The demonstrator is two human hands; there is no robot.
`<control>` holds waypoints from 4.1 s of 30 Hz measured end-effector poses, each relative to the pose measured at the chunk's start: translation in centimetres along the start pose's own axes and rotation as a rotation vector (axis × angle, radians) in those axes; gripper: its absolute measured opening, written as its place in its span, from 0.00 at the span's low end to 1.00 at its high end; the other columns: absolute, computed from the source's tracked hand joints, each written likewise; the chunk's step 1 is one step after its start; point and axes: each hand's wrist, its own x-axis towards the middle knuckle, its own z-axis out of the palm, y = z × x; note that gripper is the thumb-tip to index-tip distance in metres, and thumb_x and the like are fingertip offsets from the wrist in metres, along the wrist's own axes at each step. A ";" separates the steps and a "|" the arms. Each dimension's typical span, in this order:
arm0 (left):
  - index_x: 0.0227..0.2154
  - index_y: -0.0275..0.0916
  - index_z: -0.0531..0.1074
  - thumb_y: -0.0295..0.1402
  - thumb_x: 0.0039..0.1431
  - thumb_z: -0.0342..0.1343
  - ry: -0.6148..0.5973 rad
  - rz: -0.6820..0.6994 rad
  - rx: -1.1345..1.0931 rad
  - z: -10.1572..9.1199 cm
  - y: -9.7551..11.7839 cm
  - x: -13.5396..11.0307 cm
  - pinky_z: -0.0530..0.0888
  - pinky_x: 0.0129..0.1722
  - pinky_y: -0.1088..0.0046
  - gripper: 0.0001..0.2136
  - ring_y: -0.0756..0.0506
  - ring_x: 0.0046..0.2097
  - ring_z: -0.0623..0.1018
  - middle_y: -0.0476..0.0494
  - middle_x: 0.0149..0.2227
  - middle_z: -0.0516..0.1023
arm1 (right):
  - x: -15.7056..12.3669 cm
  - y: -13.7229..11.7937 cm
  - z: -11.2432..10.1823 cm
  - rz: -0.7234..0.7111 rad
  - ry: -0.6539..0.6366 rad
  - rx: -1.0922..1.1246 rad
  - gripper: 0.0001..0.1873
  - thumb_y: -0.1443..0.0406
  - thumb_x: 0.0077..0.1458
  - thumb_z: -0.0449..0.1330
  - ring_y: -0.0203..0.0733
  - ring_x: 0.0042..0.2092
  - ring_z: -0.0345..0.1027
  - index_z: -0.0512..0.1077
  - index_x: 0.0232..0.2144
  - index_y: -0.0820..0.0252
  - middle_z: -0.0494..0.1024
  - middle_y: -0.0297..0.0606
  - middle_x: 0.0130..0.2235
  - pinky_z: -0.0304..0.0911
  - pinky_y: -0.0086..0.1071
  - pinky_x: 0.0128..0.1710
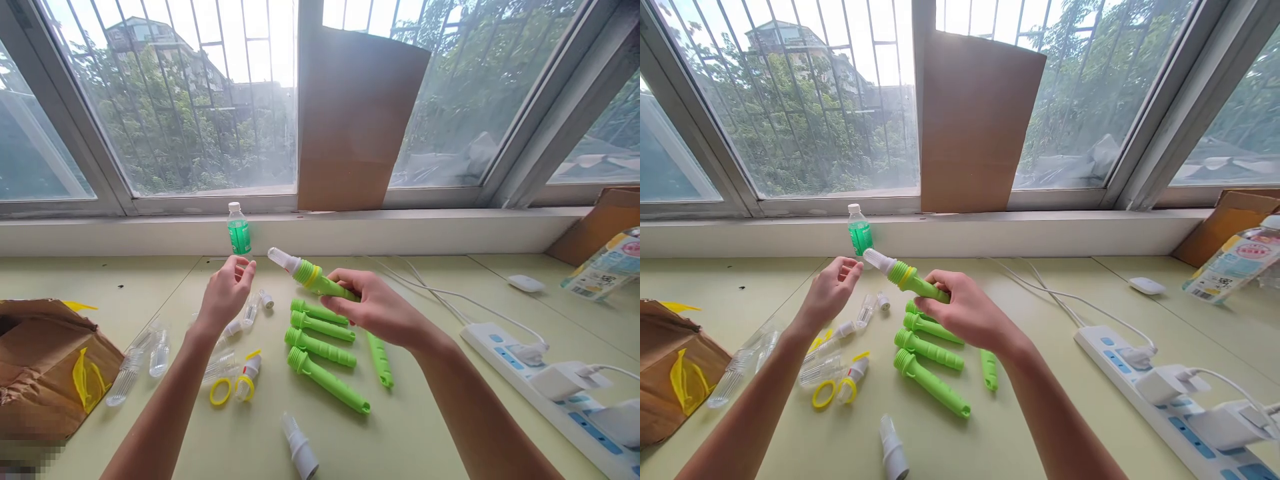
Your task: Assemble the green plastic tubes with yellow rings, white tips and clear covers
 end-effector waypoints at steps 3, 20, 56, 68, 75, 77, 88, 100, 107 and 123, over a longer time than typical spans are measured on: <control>0.39 0.40 0.68 0.50 0.59 0.44 -0.132 -0.034 0.152 1.0 -1.0 0.0 0.68 0.40 0.67 0.20 0.39 0.47 0.74 0.37 0.44 0.76 | 0.0 0.0 0.0 0.005 -0.007 0.008 0.10 0.57 0.55 0.56 0.33 0.25 0.50 0.68 0.31 0.59 0.59 0.28 0.25 0.48 0.28 0.24; 0.42 0.40 0.64 0.30 0.50 0.50 -0.351 -0.047 0.439 3.6 -2.0 -0.3 0.63 0.41 0.62 0.14 0.37 0.40 0.76 0.38 0.34 0.78 | 0.0 0.0 -0.1 0.010 -0.013 -0.002 0.09 0.58 0.55 0.56 0.33 0.25 0.50 0.68 0.30 0.58 0.58 0.27 0.24 0.48 0.28 0.24; 0.24 0.36 0.73 0.53 0.58 0.45 0.403 -0.103 -0.523 -3.8 1.8 -0.9 0.70 0.19 0.77 0.25 0.51 0.17 0.69 0.51 0.14 0.67 | 0.2 0.5 0.1 0.025 -0.034 -0.084 0.11 0.57 0.56 0.56 0.32 0.25 0.51 0.69 0.32 0.58 0.60 0.27 0.24 0.47 0.27 0.23; 0.26 0.36 0.75 0.53 0.57 0.48 0.366 -0.047 -0.715 -3.9 2.8 -1.5 0.72 0.20 0.78 0.24 0.52 0.18 0.68 0.52 0.14 0.67 | 0.2 0.5 0.1 0.022 -0.044 -0.105 0.11 0.57 0.56 0.56 0.32 0.25 0.50 0.71 0.33 0.58 0.60 0.27 0.25 0.47 0.27 0.23; 0.27 0.36 0.75 0.53 0.57 0.49 0.292 -0.030 -0.735 -3.7 3.2 -1.6 0.73 0.19 0.77 0.23 0.52 0.19 0.69 0.50 0.17 0.70 | 0.2 0.5 0.1 -0.004 -0.051 -0.108 0.09 0.59 0.55 0.56 0.32 0.25 0.51 0.72 0.34 0.58 0.63 0.28 0.25 0.47 0.27 0.23; 0.27 0.36 0.75 0.53 0.57 0.49 0.253 -0.019 -0.738 -3.6 3.1 -1.6 0.73 0.19 0.76 0.23 0.52 0.19 0.69 0.49 0.17 0.70 | 0.2 0.4 0.1 -0.006 -0.053 -0.100 0.09 0.60 0.55 0.56 0.32 0.25 0.51 0.72 0.34 0.58 0.63 0.28 0.25 0.47 0.27 0.23; 0.28 0.36 0.72 0.51 0.57 0.50 -0.154 0.093 -0.634 -2.6 3.9 -2.3 0.72 0.24 0.76 0.20 0.51 0.22 0.72 0.50 0.20 0.71 | 0.0 -0.4 0.7 -0.043 -0.106 -0.108 0.08 0.62 0.54 0.56 0.33 0.25 0.53 0.74 0.33 0.57 0.66 0.29 0.26 0.49 0.26 0.24; 0.34 0.38 0.72 0.50 0.55 0.54 -0.298 0.075 -0.611 -3.0 3.7 -2.3 0.74 0.29 0.73 0.18 0.50 0.29 0.74 0.46 0.28 0.75 | -0.1 -0.3 0.5 -0.091 -0.091 -0.150 0.13 0.59 0.54 0.57 0.36 0.30 0.62 0.73 0.41 0.55 0.73 0.32 0.33 0.56 0.28 0.29; 0.35 0.38 0.73 0.48 0.53 0.56 -0.333 0.085 -0.622 -3.3 3.6 -2.3 0.75 0.30 0.72 0.17 0.48 0.31 0.74 0.45 0.30 0.75 | -0.3 0.3 0.3 -0.059 -0.004 -0.212 0.09 0.62 0.48 0.62 0.34 0.28 0.60 0.66 0.32 0.56 0.69 0.29 0.28 0.53 0.25 0.25; 0.39 0.39 0.71 0.44 0.54 0.58 -0.363 0.133 -0.657 -3.6 3.6 -2.4 0.76 0.32 0.71 0.15 0.47 0.35 0.75 0.45 0.32 0.75 | -0.5 0.2 -0.4 -0.052 0.005 -0.202 0.12 0.59 0.48 0.63 0.34 0.27 0.59 0.67 0.35 0.55 0.70 0.32 0.33 0.53 0.26 0.24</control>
